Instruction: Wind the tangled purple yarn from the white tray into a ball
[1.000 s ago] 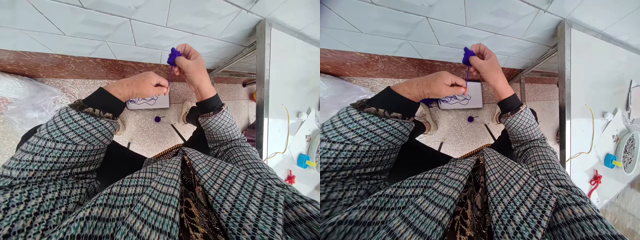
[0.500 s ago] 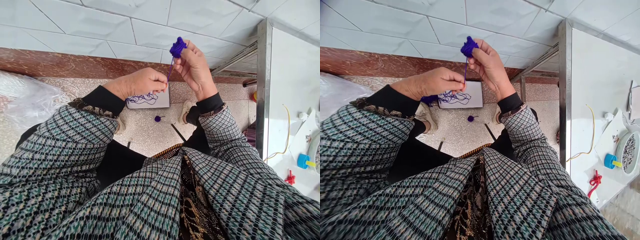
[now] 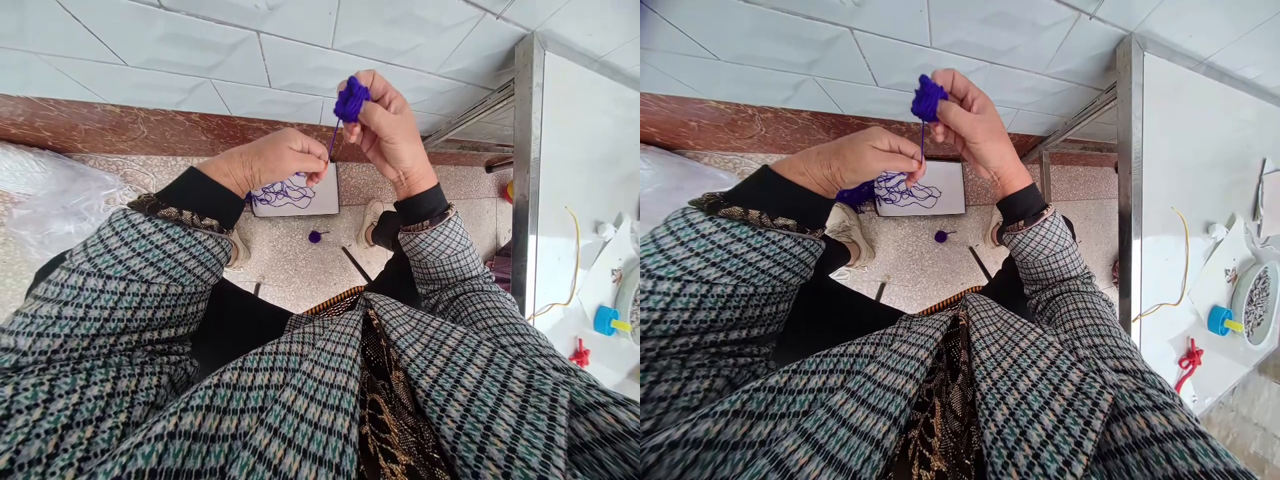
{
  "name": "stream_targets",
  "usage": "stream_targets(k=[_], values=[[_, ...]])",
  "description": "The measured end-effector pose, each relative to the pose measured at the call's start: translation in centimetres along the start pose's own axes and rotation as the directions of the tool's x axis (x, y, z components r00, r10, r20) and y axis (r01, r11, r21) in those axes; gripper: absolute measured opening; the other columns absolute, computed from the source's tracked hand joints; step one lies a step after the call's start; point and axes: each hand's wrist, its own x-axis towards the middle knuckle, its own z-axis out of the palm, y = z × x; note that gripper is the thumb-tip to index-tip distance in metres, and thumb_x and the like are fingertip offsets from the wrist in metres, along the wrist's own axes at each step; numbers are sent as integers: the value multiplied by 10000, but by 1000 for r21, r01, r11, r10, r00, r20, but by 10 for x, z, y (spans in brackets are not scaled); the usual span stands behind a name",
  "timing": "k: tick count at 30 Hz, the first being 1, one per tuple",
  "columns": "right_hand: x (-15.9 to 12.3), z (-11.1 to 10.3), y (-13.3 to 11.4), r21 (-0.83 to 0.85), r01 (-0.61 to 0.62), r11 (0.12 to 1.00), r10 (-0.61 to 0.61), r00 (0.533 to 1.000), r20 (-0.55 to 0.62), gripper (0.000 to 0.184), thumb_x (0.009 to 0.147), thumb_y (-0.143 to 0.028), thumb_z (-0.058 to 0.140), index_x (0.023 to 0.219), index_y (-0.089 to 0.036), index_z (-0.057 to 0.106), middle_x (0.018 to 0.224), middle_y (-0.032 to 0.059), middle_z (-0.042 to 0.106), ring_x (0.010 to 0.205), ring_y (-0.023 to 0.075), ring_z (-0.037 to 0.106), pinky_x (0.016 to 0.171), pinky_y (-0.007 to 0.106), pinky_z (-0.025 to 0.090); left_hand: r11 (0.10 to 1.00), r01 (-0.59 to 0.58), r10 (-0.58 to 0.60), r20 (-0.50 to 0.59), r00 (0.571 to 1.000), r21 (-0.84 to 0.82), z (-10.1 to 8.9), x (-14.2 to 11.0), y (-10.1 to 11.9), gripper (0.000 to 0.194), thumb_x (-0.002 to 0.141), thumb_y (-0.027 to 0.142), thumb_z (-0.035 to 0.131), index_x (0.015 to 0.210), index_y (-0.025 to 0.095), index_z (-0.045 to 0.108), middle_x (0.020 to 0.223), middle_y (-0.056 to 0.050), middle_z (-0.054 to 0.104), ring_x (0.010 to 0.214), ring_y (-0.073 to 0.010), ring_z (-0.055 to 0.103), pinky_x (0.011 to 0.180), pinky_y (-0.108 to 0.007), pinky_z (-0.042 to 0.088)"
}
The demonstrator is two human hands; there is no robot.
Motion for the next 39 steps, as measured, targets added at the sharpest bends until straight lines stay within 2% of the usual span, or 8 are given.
stream_targets(k=[6,11,16,20,23,27,33,39], values=[[4,-10,6,-500,-75,863,170,974,148,343,789,125,673,811,-194,548,758,-26,535,671,121,429,584,222,339,999,39,-39,37,999,16,1,-4,8,175,872,260,612,721,183,657,720,-55,650,716,-182,581,795,-331,499],[-5,-13,0,-275,-196,941,301,854,423,296,807,128,617,835,-164,576,735,-48,556,611,77,446,560,172,358,996,79,-86,-184,979,-44,-9,-8,5,149,821,314,638,715,210,655,734,-43,637,774,-184,554,907,-388,500],[-9,6,-6,64,-151,987,141,981,131,201,959,-32,581,1032,-218,558,893,-43,624,569,88,444,581,187,453,998,50,-55,-124,991,-37,1,0,-3,209,821,394,669,722,211,647,715,-56,623,726,-195,566,827,-387,520],[-1,6,-1,-312,-135,940,125,991,-54,257,916,51,590,943,-204,571,834,-40,600,659,96,445,594,175,447,998,59,-59,5,998,-29,7,1,0,261,852,436,696,738,201,683,668,-70,603,740,-243,648,789,-400,537],[2,-9,0,-479,-158,863,264,951,163,289,773,111,631,804,-175,605,744,-22,600,695,92,462,566,166,398,993,65,-68,-23,997,-97,4,-4,8,181,798,376,697,718,214,684,694,-70,619,722,-223,588,794,-428,517],[-4,-28,-5,-344,-213,914,376,760,530,183,771,-69,704,861,-183,592,757,-8,626,642,95,503,534,173,397,976,84,-102,-79,992,-200,1,-9,13,85,719,318,675,687,240,663,704,-43,592,707,-181,487,815,-434,463],[-7,-36,0,281,-147,948,56,950,308,637,741,-416,958,900,-232,369,883,-21,571,631,65,332,566,168,412,918,114,-152,-72,986,-379,6,-15,4,127,758,335,755,742,256,656,801,-54,628,759,-199,515,829,-454,455],[-8,-56,-21,447,107,888,-94,994,-51,384,817,-270,872,966,-224,521,975,-34,655,698,63,464,659,136,435,921,266,-288,-37,957,-284,0,-35,-37,212,818,434,787,752,258,689,661,-16,551,721,-189,455,835,-434,450]])
